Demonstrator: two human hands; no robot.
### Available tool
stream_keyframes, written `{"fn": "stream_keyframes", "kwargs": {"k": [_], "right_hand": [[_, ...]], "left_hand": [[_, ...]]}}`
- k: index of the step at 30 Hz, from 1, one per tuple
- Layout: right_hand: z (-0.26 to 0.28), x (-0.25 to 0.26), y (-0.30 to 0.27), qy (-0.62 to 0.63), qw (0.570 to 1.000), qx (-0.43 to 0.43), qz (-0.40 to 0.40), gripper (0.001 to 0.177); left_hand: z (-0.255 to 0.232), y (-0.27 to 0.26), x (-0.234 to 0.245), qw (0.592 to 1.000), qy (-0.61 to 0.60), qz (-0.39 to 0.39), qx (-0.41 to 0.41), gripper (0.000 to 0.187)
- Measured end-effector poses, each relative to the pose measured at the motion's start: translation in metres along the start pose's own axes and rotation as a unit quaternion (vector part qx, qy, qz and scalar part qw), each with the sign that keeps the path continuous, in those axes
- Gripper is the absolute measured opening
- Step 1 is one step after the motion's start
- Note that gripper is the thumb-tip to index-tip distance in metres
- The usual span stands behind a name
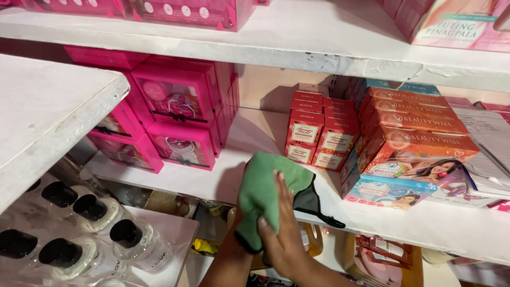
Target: Inventorying and wiping down cosmetic product boxes on a retail store shelf.
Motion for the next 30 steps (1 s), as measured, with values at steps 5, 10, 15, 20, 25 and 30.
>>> {"fn": "stream_keyframes", "kwargs": {"k": [5, 10, 15, 20, 25, 30], "right_hand": [[-0.030, 0.019, 0.020, 0.005, 0.998, -0.031, -0.052, 0.069], [-0.126, 0.038, 0.014, 0.100, 0.945, -0.296, -0.098, 0.042], [-0.097, 0.090, 0.027, -0.055, 0.966, -0.126, -0.219, 0.028], [-0.094, 0.107, 0.016, -0.065, 0.958, -0.142, -0.239, 0.029], [-0.112, 0.087, 0.002, -0.061, 0.965, -0.162, -0.197, 0.032], [-0.098, 0.059, -0.002, -0.160, 0.975, -0.101, -0.120, 0.045]], "left_hand": [[0.002, 0.002, 0.019, 1.000, -0.004, 0.000, -0.007, 0.051], [-0.012, 0.007, 0.008, 0.973, 0.211, 0.050, -0.082, 0.058], [-0.006, 0.018, 0.036, 0.985, 0.166, 0.036, 0.003, 0.034], [-0.069, 0.022, 0.009, 0.883, 0.452, -0.087, -0.092, 0.039], [-0.106, 0.030, 0.028, 0.672, 0.688, -0.148, -0.230, 0.055], [-0.109, 0.041, 0.043, 0.616, 0.755, -0.182, -0.129, 0.074]]}}
Point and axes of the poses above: each hand's wrist, its own y-axis towards the middle knuckle, its own x-axis out of the back of the hand, z = x × y, the point moved 6 cm from there along y, towards the middle knuckle, and after that the axes turned 6 degrees about z, right-handed, at the moved point
